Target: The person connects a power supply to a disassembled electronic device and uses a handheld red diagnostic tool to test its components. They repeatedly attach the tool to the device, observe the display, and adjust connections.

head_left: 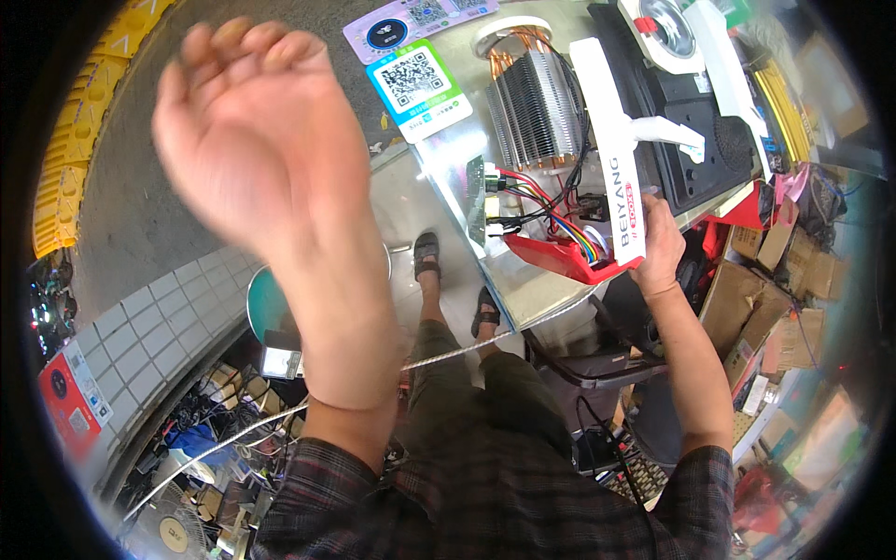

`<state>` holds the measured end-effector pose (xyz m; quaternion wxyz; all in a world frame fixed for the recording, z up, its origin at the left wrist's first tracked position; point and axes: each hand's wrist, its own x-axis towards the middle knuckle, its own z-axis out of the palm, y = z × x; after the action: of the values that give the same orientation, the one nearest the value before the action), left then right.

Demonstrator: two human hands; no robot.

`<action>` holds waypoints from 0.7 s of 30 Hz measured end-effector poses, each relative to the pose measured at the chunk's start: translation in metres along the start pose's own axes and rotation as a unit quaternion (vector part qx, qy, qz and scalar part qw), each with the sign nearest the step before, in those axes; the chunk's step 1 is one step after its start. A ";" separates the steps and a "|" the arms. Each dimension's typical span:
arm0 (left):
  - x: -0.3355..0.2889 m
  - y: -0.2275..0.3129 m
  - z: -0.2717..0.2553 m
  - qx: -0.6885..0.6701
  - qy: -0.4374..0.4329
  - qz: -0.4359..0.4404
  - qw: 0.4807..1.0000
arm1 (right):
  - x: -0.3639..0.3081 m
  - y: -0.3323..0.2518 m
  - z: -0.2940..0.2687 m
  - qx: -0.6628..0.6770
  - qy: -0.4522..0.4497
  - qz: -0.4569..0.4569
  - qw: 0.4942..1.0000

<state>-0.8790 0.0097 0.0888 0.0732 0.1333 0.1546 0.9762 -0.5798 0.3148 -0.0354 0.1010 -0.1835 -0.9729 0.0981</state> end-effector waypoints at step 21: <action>-0.373 0.056 -0.088 0.291 -0.119 -0.736 0.600 | 0.001 0.005 0.001 -0.018 -0.026 -0.008 0.999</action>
<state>-0.5541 -0.1364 -0.0625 0.7420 0.1035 0.4658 0.4709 -0.5787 0.3198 -0.0371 0.0736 -0.1750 -0.9782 0.0847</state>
